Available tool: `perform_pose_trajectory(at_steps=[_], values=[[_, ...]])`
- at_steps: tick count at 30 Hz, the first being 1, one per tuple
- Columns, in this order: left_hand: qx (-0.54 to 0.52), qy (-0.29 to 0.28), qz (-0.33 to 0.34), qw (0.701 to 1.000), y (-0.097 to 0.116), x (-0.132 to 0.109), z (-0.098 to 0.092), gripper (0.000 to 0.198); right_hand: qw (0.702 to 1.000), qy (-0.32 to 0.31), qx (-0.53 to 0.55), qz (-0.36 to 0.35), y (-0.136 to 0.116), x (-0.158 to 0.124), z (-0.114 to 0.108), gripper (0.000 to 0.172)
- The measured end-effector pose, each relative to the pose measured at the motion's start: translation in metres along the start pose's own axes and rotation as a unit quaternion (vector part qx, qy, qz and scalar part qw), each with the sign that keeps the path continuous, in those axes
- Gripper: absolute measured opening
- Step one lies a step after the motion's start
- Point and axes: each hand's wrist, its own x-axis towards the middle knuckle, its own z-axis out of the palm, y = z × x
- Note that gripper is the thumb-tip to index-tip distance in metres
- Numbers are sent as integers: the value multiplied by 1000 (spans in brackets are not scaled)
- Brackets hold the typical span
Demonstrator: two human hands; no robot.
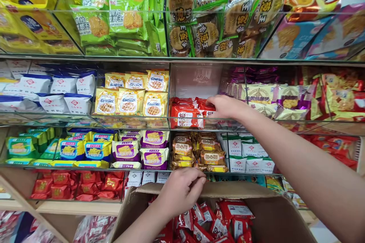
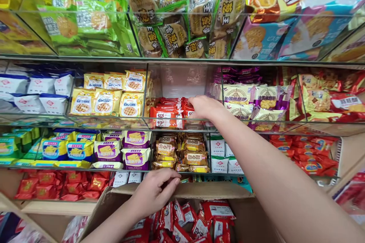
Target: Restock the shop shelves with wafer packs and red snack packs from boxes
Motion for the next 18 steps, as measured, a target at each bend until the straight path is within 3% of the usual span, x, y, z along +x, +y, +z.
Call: perform_pose_trajectory(at_steps=[6,9,12,15,17,18], values=[[-2,3,-1,1000,-2,1,0,17,996,83,21,21,-3,-3,2,37],[-1,5,-3,1000,-3,1,1,18,982,180,63,11,-4,-2,-2,27],[-10,6,-11,1000,-2,1,1,18,943,302,134,-44,-11,-11,-14,16],[-37,6,-36,999,0,3,0,20,891,402,207,-47,-34,-47,-21,16],[-69,6,-56,996,0,4,0,22,884,397,242,-53,-57,-86,-12,22],[-89,6,-64,994,-1,5,0,23,897,355,251,-76,-70,-109,-2,25]])
